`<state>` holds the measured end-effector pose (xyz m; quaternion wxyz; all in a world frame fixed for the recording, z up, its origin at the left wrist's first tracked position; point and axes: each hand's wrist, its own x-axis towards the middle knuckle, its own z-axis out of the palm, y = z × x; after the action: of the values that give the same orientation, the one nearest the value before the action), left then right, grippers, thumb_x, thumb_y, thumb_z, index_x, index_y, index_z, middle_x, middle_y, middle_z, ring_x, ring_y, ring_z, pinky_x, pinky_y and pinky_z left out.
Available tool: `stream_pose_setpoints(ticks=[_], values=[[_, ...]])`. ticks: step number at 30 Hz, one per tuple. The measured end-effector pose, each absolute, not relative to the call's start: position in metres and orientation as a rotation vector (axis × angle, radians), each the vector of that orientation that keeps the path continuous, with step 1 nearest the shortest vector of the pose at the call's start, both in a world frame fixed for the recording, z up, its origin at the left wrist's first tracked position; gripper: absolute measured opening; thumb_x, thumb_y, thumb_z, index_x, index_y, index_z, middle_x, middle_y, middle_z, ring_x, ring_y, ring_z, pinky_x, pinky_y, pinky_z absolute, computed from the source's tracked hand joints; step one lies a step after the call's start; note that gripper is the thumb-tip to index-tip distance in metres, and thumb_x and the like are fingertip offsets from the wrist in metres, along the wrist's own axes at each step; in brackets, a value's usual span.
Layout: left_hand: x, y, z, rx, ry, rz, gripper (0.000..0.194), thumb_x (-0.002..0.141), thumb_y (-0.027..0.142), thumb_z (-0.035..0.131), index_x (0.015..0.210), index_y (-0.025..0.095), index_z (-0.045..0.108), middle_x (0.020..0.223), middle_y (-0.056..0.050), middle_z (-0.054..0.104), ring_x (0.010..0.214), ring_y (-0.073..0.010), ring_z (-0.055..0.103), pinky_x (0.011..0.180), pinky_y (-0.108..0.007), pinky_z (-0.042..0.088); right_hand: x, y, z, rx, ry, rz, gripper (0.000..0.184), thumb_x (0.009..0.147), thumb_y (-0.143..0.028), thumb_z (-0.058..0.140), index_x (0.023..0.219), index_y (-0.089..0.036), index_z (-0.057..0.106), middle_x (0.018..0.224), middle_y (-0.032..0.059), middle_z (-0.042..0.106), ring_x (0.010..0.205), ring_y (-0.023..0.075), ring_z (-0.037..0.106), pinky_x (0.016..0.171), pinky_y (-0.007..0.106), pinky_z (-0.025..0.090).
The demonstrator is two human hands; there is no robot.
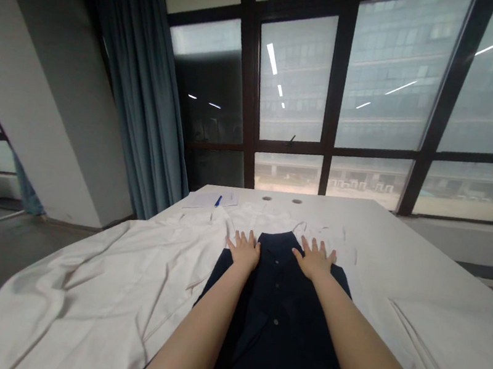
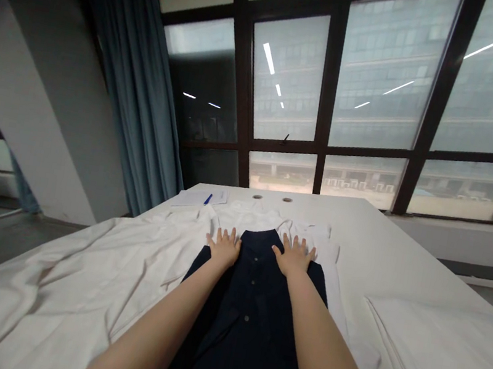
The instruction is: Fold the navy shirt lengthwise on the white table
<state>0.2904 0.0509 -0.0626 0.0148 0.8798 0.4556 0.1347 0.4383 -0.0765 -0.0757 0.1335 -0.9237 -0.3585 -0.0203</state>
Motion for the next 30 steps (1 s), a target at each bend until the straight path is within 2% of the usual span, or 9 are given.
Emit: stream_pose_setpoints(ticks=[2, 4, 6, 8, 11, 16, 19, 24, 30], values=[[0.281, 0.056, -0.056, 2.631, 1.378, 0.409, 0.047, 0.082, 0.034, 0.025, 0.120, 0.012, 0.041, 0.124, -0.017, 0.042, 0.125, -0.0304, 0.015, 0.094, -0.056, -0.008, 0.454, -0.086, -0.076, -2.605, -1.024, -0.052, 0.061, 0.077, -0.060, 0.020, 0.128, -0.027, 0.027, 0.131, 0.0082, 0.036, 0.123, 0.0325, 0.018, 0.091, 0.061, -0.006], [0.269, 0.067, -0.046, 2.490, 1.351, 0.336, 0.042, 0.080, 0.032, 0.029, 0.108, 0.011, 0.052, 0.118, -0.018, 0.048, 0.119, -0.0323, 0.028, 0.095, -0.055, 0.003, 0.472, -0.100, -0.075, -2.499, -0.995, 0.140, 0.056, 0.078, -0.056, 0.022, 0.117, -0.023, 0.046, 0.118, 0.0097, 0.050, 0.116, 0.0335, 0.031, 0.091, 0.062, -0.003], [0.253, 0.082, -0.035, 2.383, 1.352, 0.302, 0.040, 0.078, 0.035, 0.034, 0.100, 0.010, 0.056, 0.115, -0.020, 0.050, 0.111, -0.0338, 0.039, 0.093, -0.052, 0.019, 0.489, -0.116, -0.073, -2.377, -0.968, 0.321, 0.053, 0.079, -0.053, 0.025, 0.101, -0.018, 0.058, 0.110, 0.0122, 0.056, 0.109, 0.0317, 0.041, 0.094, 0.058, 0.010], [0.235, 0.095, -0.025, 2.298, 1.318, 0.270, 0.040, 0.076, 0.040, 0.039, 0.096, 0.010, 0.057, 0.109, -0.019, 0.054, 0.103, -0.0317, 0.048, 0.086, -0.044, 0.033, 0.502, -0.134, -0.071, -2.278, -0.970, 0.406, 0.048, 0.079, -0.049, 0.031, 0.094, -0.014, 0.061, 0.106, 0.0134, 0.058, 0.103, 0.0272, 0.048, 0.093, 0.046, 0.027], [0.209, 0.104, -0.017, 2.158, 1.193, 0.189, 0.037, 0.072, 0.043, 0.048, 0.091, 0.013, 0.058, 0.094, -0.011, 0.063, 0.086, -0.0236, 0.058, 0.071, -0.030, 0.044, 0.508, -0.156, -0.070, -2.173, -0.952, 0.489, 0.044, 0.074, -0.043, 0.045, 0.103, -0.012, 0.057, 0.109, 0.0128, 0.056, 0.099, 0.0216, 0.052, 0.087, 0.032, 0.039], [0.191, 0.093, -0.020, 2.037, 1.048, 0.190, 0.033, 0.058, 0.022, 0.065, 0.089, 0.014, 0.059, 0.084, -0.005, 0.066, 0.076, -0.0188, 0.061, 0.063, -0.025, 0.047, 0.493, -0.170, -0.072, -1.985, -0.790, 0.584, 0.067, 0.066, -0.034, 0.060, 0.123, -0.008, 0.036, 0.122, 0.0178, 0.045, 0.105, 0.0217, 0.049, 0.085, 0.031, 0.041], [0.196, 0.089, -0.026, 1.999, 1.004, 0.239, 0.023, 0.059, 0.015, 0.062, 0.081, 0.014, 0.061, 0.078, -0.003, 0.067, 0.076, -0.0189, 0.061, 0.065, -0.026, 0.047, 0.482, -0.169, -0.068, -1.847, -0.752, 0.694, 0.060, 0.065, -0.030, 0.061, 0.118, -0.012, 0.042, 0.110, 0.0141, 0.056, 0.093, 0.0206, 0.057, 0.078, 0.032, 0.047], [0.203, 0.093, -0.030, 1.947, 0.928, 0.286, 0.019, 0.059, 0.009, 0.057, 0.078, 0.013, 0.061, 0.070, -0.001, 0.066, 0.069, -0.0175, 0.061, 0.065, -0.027, 0.047, 0.477, -0.161, -0.066, -1.717, -0.699, 0.878, 0.033, 0.062, -0.020, 0.060, 0.094, -0.011, 0.057, 0.084, 0.0111, 0.066, 0.073, 0.0219, 0.063, 0.068, 0.034, 0.050], [0.194, 0.095, -0.018, 1.955, 0.809, 0.376, 0.018, 0.056, 0.014, 0.060, 0.074, 0.013, 0.060, 0.070, -0.001, 0.066, 0.069, -0.0177, 0.060, 0.066, -0.029, 0.046, 0.483, -0.160, -0.061, -1.661, -0.682, 0.869, 0.033, 0.061, -0.012, 0.055, 0.094, -0.012, 0.057, 0.086, 0.0095, 0.066, 0.076, 0.0213, 0.062, 0.074, 0.036, 0.048]])
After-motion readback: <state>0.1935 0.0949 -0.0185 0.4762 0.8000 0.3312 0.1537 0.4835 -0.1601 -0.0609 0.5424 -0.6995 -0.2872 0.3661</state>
